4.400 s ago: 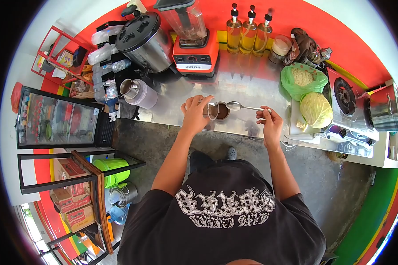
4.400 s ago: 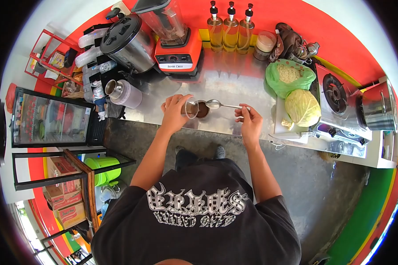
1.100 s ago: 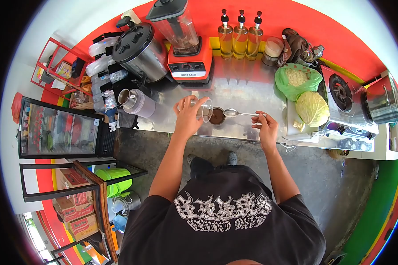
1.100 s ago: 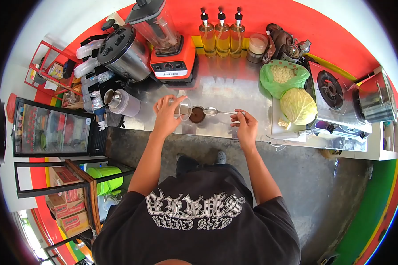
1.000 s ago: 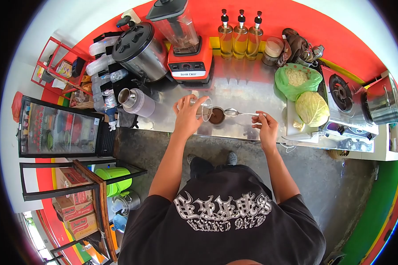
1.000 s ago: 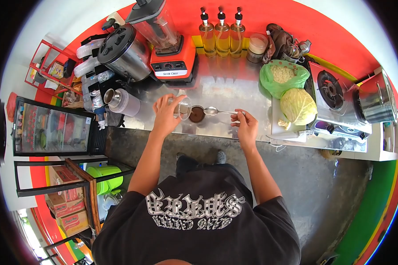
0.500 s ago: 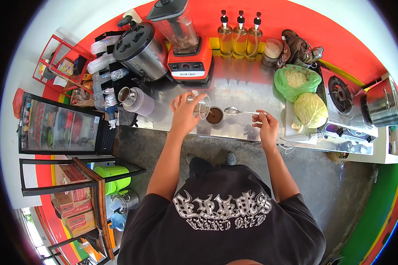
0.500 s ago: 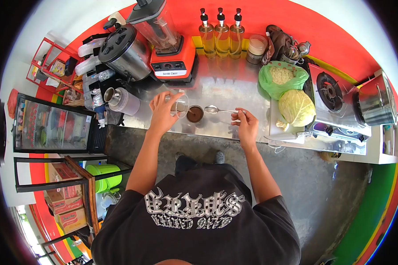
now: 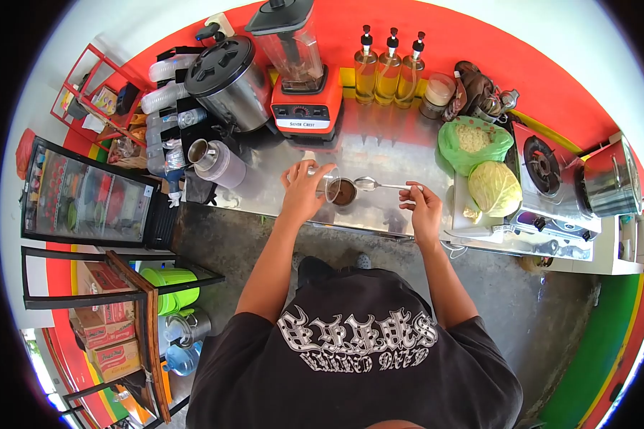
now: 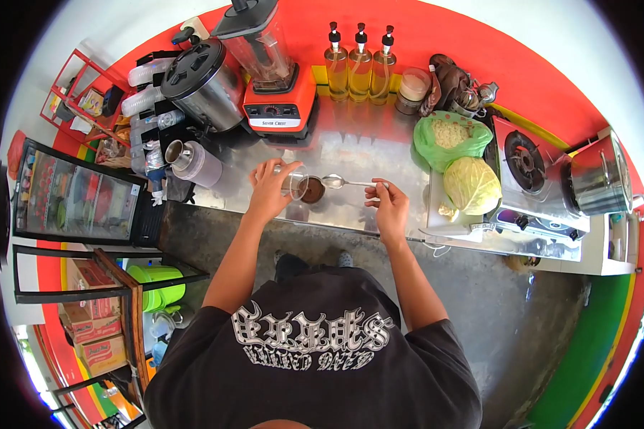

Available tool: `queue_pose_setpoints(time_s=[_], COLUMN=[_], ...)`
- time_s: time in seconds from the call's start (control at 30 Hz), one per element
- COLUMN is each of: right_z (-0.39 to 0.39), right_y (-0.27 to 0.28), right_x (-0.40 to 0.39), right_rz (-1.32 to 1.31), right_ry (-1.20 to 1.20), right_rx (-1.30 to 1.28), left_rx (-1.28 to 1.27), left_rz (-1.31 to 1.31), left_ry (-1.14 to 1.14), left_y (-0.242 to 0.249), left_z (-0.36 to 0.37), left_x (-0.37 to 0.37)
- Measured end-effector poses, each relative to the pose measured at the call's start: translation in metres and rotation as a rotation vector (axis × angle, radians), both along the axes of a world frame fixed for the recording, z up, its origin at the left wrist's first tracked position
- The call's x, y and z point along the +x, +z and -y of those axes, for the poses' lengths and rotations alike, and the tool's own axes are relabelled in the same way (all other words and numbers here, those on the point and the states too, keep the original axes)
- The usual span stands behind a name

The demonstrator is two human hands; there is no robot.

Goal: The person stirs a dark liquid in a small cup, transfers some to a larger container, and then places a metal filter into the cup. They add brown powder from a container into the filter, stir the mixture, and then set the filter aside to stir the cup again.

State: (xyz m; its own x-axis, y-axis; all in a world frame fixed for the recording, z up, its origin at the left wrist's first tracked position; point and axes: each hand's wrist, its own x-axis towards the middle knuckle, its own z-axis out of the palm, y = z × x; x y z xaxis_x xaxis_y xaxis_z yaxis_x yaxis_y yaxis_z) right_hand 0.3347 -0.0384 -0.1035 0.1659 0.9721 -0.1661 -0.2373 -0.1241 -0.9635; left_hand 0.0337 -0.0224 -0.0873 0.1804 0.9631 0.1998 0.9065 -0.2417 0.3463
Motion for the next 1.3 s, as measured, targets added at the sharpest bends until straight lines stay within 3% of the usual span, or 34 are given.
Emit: queue_pose_setpoints(time_s=[0.2,0.37,0.57,0.67,0.87,1.1,1.3], right_z=[-0.003,-0.002,0.000,-0.004,-0.007,-0.013,-0.022], right_y=[0.002,0.010,0.031,0.022,0.023,0.015,-0.006], right_x=[-0.011,-0.026,-0.047,-0.057,-0.067,-0.079,-0.082], right_rz=[0.055,0.281,0.559,0.670,0.887,0.908,0.874], right_ry=[0.043,0.110,0.242,0.252,0.323,0.348,0.359], right_rx=[0.044,0.157,0.289,0.465,0.573,0.607,0.462], left_rx=[-0.047,-0.182,-0.176,-0.194,-0.189,-0.172,-0.185], left_rz=[0.078,0.421,0.826,0.874,0.955,0.988,1.028], left_ry=[0.054,0.071,0.091,0.126,0.143,0.167,0.215], left_y=[-0.007,-0.010,-0.023,-0.025,-0.027,-0.045,-0.058], left_z=[0.000,-0.001,-0.002,0.001,0.009,0.019,0.026], left_x=[-0.003,-0.013,-0.028,-0.035,-0.047,-0.060,-0.074])
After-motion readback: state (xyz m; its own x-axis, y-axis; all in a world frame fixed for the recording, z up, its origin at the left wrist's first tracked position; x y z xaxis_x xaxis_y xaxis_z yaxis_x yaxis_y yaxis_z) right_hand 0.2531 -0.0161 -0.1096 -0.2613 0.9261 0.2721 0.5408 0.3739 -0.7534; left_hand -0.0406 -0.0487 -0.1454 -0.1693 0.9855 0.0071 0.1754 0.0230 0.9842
